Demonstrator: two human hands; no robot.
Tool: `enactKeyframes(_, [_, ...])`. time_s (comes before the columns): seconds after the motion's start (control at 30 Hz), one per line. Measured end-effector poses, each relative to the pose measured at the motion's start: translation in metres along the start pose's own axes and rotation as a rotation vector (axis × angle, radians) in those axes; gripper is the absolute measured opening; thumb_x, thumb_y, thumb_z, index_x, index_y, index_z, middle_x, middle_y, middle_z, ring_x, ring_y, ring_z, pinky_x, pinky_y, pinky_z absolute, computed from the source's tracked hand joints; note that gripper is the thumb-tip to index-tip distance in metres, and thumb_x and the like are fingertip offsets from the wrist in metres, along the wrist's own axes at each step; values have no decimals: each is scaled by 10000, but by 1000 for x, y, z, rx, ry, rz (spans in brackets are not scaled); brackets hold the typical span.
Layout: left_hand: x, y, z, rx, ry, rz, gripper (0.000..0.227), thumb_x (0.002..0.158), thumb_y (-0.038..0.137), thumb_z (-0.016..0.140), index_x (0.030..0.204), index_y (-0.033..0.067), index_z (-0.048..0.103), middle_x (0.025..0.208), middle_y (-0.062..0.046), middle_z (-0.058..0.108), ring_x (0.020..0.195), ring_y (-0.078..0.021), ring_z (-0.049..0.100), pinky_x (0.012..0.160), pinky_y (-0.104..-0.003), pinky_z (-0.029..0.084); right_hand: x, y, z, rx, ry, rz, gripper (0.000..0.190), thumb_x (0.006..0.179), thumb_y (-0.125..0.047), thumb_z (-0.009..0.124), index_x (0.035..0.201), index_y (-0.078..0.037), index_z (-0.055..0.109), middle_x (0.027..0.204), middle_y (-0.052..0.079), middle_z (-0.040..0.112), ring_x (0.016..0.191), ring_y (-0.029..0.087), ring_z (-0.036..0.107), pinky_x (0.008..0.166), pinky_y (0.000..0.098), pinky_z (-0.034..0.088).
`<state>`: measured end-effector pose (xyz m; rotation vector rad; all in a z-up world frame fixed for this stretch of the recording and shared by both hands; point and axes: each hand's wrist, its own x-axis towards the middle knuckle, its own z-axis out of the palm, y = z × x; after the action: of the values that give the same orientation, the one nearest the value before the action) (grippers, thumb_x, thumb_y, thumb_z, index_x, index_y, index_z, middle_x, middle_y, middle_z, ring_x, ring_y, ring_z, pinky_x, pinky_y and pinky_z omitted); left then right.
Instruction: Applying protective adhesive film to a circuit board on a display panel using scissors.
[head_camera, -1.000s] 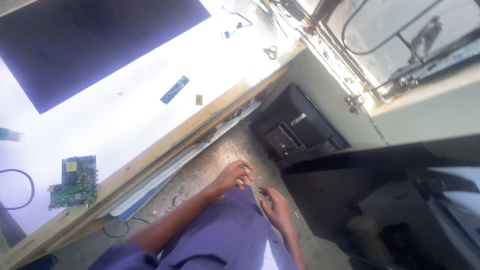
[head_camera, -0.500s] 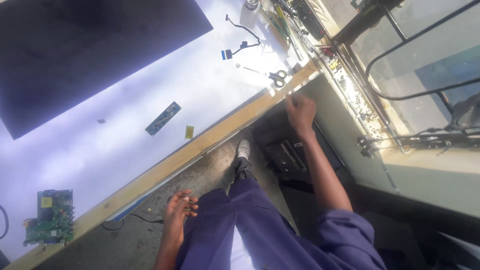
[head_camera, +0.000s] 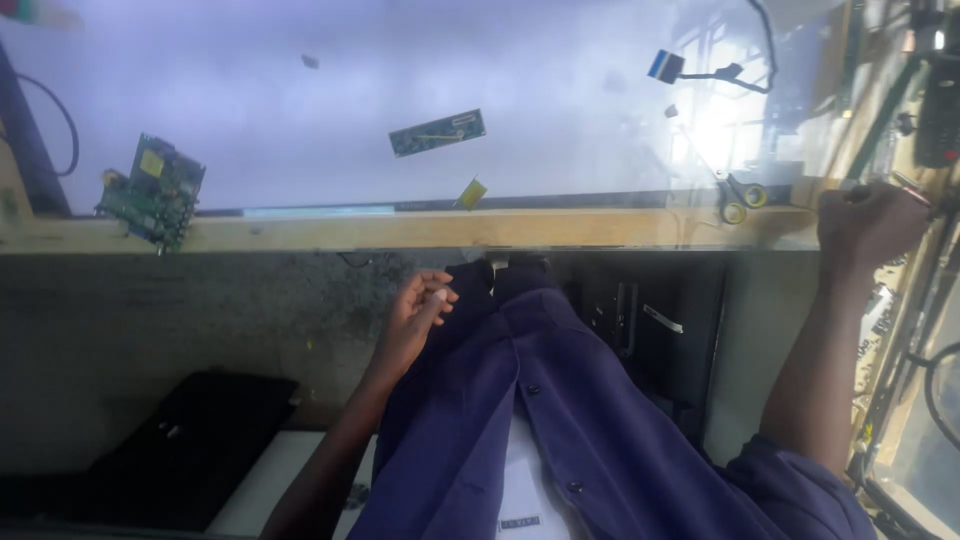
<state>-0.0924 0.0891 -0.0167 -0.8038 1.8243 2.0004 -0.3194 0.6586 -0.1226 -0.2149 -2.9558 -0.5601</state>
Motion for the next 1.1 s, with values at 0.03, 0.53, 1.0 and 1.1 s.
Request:
enactKeyframes(0.03, [3,8,-1,135,0,93,206,948,223,543,1089,97,621,912,-48,685,796,-131,652,660,-257,537,-8,10,6,139,21,-55,198,683,-331,648,798,-267,795,510,14,596,593,244,656,612,271,506])
enactKeyframes(0.53, [170,-2,-46,692,-56,1184,151,887,-24,682,1036,1,683,1014,-113,655,942,-256,632,777,-381,558,-145,-272,-148,2012,-476,139,121,874,-146,712,937,-89,626,780,118,622,535,133,571,438,186,482])
enactKeyframes(1.0, [136,-7,-17,138,-160,715,45,922,50,629,949,23,652,776,-81,610,599,-226,611,478,-332,534,-172,-383,-153,2086,-237,-46,278,749,-140,782,764,46,576,614,203,573,455,231,600,392,259,447])
enactKeyframes(1.1, [143,-6,-24,210,-176,791,11,896,3,641,903,-1,649,741,-101,590,585,-227,599,453,-325,513,-161,-381,-156,1959,-279,-156,279,750,-117,746,721,97,569,532,219,560,381,226,587,322,254,433])
